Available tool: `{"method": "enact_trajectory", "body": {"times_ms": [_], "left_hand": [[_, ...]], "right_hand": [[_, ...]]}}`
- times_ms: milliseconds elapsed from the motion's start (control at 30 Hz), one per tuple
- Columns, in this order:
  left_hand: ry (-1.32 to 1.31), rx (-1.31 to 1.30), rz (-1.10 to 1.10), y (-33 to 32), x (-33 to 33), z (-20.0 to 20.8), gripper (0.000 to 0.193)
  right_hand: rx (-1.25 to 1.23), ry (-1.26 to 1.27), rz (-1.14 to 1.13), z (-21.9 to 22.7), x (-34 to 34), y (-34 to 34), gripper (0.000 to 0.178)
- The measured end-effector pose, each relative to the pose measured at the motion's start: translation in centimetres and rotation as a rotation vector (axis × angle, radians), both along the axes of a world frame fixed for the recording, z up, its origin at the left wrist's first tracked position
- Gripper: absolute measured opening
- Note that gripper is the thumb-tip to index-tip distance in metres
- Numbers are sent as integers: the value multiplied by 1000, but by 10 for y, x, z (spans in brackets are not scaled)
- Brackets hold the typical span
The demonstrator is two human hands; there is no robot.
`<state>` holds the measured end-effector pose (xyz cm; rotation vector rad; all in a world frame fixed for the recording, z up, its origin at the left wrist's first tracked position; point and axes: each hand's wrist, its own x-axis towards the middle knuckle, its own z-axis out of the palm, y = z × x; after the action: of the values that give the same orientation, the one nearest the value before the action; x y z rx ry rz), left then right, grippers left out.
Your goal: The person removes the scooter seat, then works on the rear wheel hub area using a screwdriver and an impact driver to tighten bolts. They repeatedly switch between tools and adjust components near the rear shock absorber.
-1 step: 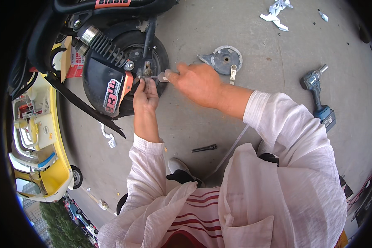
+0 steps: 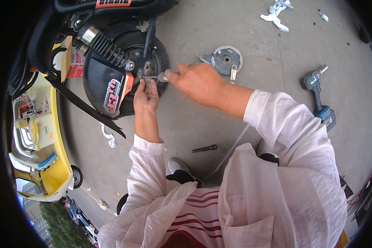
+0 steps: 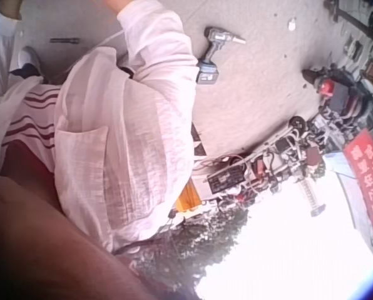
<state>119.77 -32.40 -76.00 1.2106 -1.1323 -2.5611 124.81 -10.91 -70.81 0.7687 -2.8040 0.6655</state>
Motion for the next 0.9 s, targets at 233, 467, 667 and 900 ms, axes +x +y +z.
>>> {"method": "enact_trajectory", "body": {"times_ms": [233, 467, 667, 900], "left_hand": [[7, -25, -43, 3, -1, 7, 18], [18, 19, -78, 7, -1, 12, 27], [35, 50, -60, 4, -8, 5, 27], [61, 60, -12, 4, -10, 1, 29]], "right_hand": [[-567, -279, -47, -13, -2, -13, 23], [-952, -1446, -286, -4, -22, -5, 43], [-715, -958, -214, 9, -6, -15, 37], [-205, -212, 13, 8, 19, -11, 36]]}}
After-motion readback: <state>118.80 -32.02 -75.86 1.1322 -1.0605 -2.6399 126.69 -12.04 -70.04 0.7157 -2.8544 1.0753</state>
